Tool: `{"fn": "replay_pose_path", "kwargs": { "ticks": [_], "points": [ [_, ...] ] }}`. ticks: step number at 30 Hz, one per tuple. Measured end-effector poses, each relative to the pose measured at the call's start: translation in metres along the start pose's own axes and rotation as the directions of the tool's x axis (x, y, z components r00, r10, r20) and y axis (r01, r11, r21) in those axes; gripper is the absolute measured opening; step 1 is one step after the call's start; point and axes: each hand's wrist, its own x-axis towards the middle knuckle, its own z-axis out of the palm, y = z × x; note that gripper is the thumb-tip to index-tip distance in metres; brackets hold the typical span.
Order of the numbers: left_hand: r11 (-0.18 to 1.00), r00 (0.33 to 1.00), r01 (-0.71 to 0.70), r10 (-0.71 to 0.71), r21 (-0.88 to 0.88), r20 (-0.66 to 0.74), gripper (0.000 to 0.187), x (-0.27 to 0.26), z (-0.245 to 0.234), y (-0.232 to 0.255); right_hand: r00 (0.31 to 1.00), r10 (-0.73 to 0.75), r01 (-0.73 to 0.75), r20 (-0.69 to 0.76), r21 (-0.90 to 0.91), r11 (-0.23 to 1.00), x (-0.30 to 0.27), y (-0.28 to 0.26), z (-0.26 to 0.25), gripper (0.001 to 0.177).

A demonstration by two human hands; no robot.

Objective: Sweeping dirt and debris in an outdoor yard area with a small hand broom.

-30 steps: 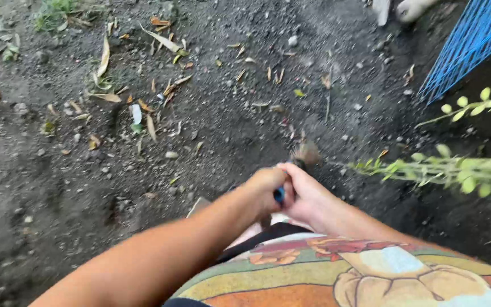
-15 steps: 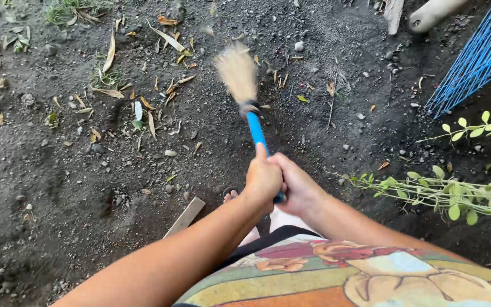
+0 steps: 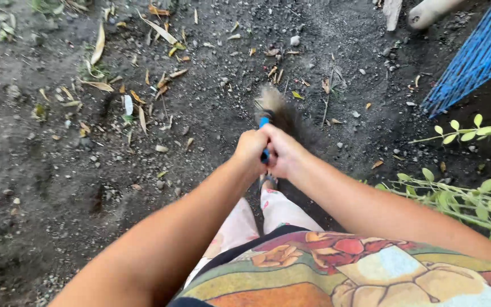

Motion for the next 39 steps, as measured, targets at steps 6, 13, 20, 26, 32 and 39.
{"fn": "replay_pose_path", "kwargs": {
  "ticks": [6, 13, 20, 26, 32, 39],
  "points": [
    [0.921, 0.972, -0.144, 0.2, 0.361, -0.122, 0.058, -0.139, 0.048, 0.011, 0.993, -0.02, 0.014, 0.12, 0.05, 0.999, -0.09, 0.032, 0.001, 0.031],
    [0.912, 0.878, 0.396, -0.41, 0.107, 0.246, 0.025, 0.008, 0.072, -0.033, 0.947, -0.085, 0.156, -0.31, 0.212, 0.965, -0.067, -0.022, -0.039, 0.03],
    [0.922, 0.919, 0.374, -0.382, 0.099, 0.093, 0.019, 0.12, 0.112, 0.005, 0.897, 0.002, 0.106, -0.442, 0.221, 0.97, 0.034, -0.108, -0.068, 0.036],
    [0.878, 0.962, -0.265, 0.272, 0.399, 0.04, 0.039, 0.038, 0.099, 0.061, 0.987, -0.105, 0.116, -0.123, 0.091, 0.989, -0.033, -0.128, 0.024, 0.025],
    [0.95, 0.988, 0.109, -0.137, 0.293, 0.074, 0.031, 0.01, 0.134, 0.097, 0.968, -0.199, 0.214, -0.154, 0.085, 0.973, -0.043, -0.129, 0.0, 0.012],
    [0.868, 0.858, 0.484, -0.496, 0.11, 0.136, 0.008, 0.186, 0.195, 0.014, 0.748, 0.032, 0.162, -0.663, 0.228, 0.96, 0.004, -0.208, -0.047, 0.03]
  ]
}}
